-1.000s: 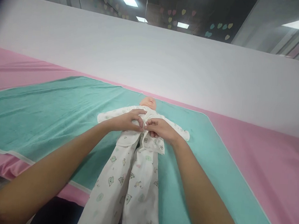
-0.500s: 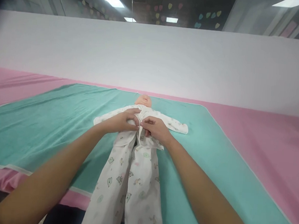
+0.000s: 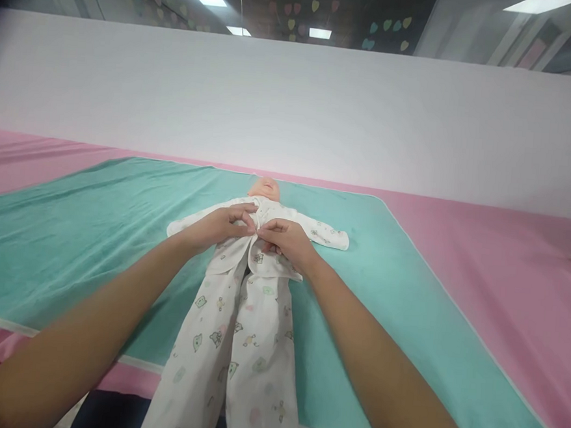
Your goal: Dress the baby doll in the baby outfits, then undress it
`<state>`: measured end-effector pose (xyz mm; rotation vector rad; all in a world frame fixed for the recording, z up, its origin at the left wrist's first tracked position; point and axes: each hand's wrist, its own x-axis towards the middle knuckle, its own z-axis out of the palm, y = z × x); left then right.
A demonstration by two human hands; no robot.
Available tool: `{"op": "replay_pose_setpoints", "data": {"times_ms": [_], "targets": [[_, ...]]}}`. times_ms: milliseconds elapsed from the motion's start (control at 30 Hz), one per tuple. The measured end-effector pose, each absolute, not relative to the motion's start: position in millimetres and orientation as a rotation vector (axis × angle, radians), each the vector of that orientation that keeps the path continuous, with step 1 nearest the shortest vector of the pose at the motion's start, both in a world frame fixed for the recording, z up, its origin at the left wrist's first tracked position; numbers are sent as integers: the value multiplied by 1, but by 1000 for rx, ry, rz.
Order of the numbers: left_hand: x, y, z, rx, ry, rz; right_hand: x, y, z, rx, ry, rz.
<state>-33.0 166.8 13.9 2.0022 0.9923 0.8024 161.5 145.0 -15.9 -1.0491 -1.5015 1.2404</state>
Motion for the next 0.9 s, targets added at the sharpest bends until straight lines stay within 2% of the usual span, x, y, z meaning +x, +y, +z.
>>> {"op": "replay_pose_setpoints", "data": {"times_ms": [300,900], "targets": [[-32,166,14,1987,1025,846,156,141,-15,-1005,-1564,1227],[-37,166,15,2120,1068,824,135,126,-18,-1252,-1669,612]]}}
